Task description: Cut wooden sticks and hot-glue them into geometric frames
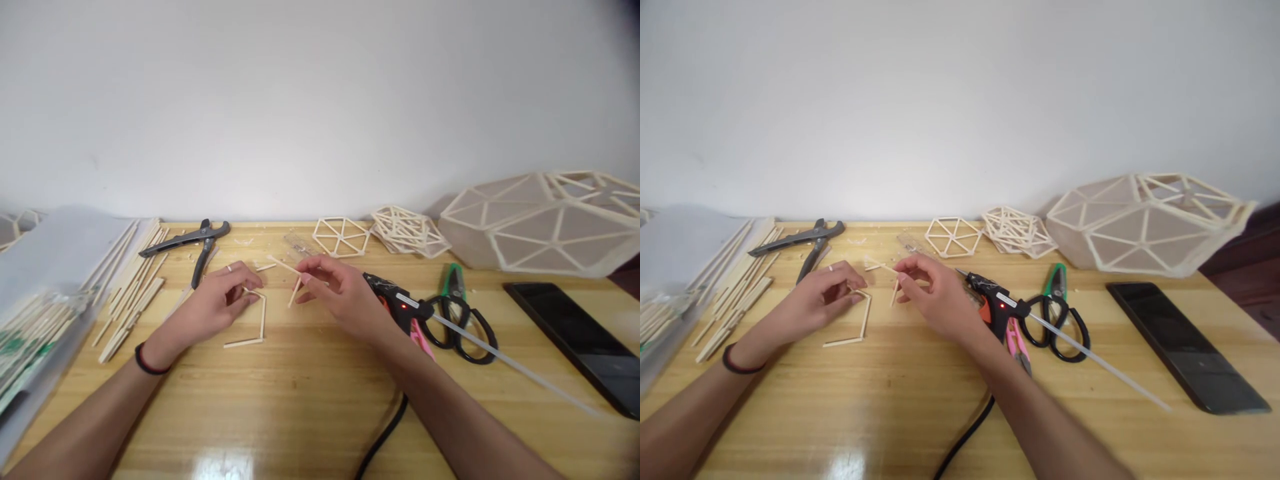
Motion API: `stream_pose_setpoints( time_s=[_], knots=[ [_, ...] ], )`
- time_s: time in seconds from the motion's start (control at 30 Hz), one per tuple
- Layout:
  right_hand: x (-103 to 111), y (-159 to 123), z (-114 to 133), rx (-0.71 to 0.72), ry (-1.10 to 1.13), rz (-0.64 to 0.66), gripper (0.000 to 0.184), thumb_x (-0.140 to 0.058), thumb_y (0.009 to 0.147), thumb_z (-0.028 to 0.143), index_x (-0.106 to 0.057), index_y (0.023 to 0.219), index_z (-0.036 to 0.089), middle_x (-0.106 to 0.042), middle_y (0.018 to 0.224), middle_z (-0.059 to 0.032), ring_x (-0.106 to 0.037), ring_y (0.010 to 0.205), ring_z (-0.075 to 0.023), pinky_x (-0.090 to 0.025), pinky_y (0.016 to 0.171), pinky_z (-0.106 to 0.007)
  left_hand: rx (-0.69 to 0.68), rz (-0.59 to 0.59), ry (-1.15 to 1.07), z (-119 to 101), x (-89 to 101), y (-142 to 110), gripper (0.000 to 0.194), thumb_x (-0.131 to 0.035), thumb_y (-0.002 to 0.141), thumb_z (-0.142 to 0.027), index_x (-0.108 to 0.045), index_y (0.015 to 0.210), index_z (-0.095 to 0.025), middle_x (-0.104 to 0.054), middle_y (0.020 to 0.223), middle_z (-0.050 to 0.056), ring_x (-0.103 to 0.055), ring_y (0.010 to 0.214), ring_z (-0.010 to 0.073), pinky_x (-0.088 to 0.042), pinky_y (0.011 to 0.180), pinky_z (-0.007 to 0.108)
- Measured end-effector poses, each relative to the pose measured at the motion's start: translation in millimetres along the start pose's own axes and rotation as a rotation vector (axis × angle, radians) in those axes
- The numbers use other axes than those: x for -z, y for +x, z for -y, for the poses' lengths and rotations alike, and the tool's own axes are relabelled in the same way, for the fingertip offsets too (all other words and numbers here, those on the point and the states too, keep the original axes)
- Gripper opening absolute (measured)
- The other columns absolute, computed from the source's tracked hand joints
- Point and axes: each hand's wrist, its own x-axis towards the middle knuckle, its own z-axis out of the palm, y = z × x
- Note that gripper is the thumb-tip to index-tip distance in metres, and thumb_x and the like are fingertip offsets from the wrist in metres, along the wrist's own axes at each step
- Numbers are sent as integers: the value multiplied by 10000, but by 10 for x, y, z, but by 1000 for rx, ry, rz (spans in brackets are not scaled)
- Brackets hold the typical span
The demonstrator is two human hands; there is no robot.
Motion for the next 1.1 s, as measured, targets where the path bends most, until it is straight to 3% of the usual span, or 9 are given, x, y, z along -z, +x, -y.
stream_pose_setpoints(
  time_s=[0.1,0.23,0.43,0.63,0.83,1.1],
  knots=[
    [5,-2,14,-21,-1,0,187,-673,876,360,-642,968,200,-659,842,5,-717,696,-163,-636,691,-347,-110,-28,143,60,25,1,128,-611,956,-259,-680,1056,-217,-617,1064,28,-563,820,123,-466,750,263],
    [16,0,53,-49,-1,-11,186,-659,872,360,-626,950,195,-635,766,33,-702,609,-148,-610,635,-327,-179,-22,186,107,24,12,101,-596,972,-257,-663,934,-191,-633,1031,41,-560,1009,176,-454,914,320],
    [4,17,81,-57,181,1,203,-709,831,371,-632,900,196,-607,691,53,-653,594,-129,-637,605,-324,-193,27,138,-12,7,8,145,-604,964,-262,-653,853,-183,-671,934,41,-586,925,180,-455,891,336],
    [-55,-17,97,-58,271,14,260,-771,801,419,-659,896,205,-649,755,20,-682,715,-158,-669,714,-386,-84,7,-81,-213,-47,-52,205,-693,910,-406,-721,992,-221,-703,1021,58,-632,962,195,-491,875,327],
    [-82,-33,85,-86,284,35,309,-809,765,424,-637,880,195,-672,786,16,-719,790,-171,-643,825,-399,-27,23,-174,-246,-70,-52,193,-652,945,-368,-732,893,-200,-711,912,32,-642,862,154,-474,808,273],
    [-84,-33,93,-31,128,102,314,-794,789,410,-556,819,208,-654,725,22,-682,683,-161,-545,728,-336,17,-25,-83,-239,-53,-40,222,-646,935,-379,-717,844,-190,-714,845,18,-627,790,150,-453,754,270]
  ],
)
